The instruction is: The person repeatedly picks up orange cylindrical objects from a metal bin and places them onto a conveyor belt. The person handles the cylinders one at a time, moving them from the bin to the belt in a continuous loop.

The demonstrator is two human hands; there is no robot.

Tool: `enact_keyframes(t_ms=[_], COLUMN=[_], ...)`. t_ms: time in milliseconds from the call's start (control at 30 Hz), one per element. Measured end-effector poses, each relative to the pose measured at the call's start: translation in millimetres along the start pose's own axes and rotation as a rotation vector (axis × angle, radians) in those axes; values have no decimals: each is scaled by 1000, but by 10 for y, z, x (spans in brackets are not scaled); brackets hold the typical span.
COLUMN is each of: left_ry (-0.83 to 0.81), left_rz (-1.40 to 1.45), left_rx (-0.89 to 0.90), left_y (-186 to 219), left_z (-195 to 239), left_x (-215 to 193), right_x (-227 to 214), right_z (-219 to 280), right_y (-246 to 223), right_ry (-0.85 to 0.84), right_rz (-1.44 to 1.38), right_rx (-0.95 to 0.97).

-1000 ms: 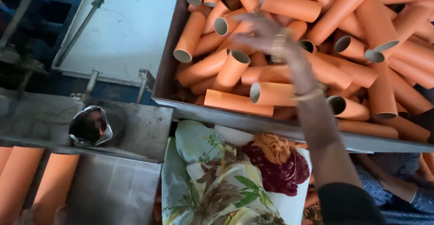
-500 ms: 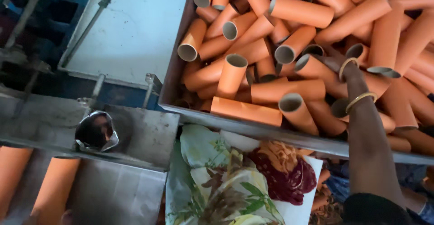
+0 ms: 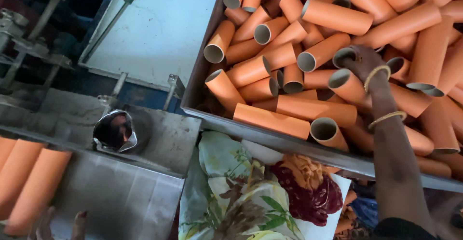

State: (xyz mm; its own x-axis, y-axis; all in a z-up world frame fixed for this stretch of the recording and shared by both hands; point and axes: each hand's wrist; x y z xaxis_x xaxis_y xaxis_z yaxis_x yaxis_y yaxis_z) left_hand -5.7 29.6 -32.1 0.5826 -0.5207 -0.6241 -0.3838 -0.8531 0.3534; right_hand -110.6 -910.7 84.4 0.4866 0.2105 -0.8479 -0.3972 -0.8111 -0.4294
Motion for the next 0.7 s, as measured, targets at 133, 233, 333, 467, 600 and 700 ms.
enact_keyframes(t_ms=[133,233,333,467,600,700], left_ry=[-11,-34,-20,-43,-111,-174], left_rz=[24,14,-61,-66,-124,-44], left_rx=[-28,-55,-13,-72,-75,-55], left_y=[7,181,463,874,1391,1917], left_z=[-29,-51,-179,-418,-730,-959], left_x=[-3,-102,-174,-292,-434,-502], right_x=[11,-103,-308,-687,-1023,-1076], right_z=[66,139,198,335,674,1094], right_y=[-368,-690,-1045,-1636,-2394,-2989], right_ry=[263,389,495,643,547,458], right_rz=[351,446,394,332,-302,-510], right_rx=[14,-102,-226,-439,-343,-242])
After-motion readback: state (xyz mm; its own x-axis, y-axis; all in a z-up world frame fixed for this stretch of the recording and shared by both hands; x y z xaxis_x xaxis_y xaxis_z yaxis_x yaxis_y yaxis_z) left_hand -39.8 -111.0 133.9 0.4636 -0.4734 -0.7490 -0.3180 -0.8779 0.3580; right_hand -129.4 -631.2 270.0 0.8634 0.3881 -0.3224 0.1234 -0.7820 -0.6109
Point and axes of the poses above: each hand's wrist, its own z-axis away from the middle knuckle, its own x-axis out of the palm, y = z × x, and after that the axes turned 13 degrees about y, right-handed
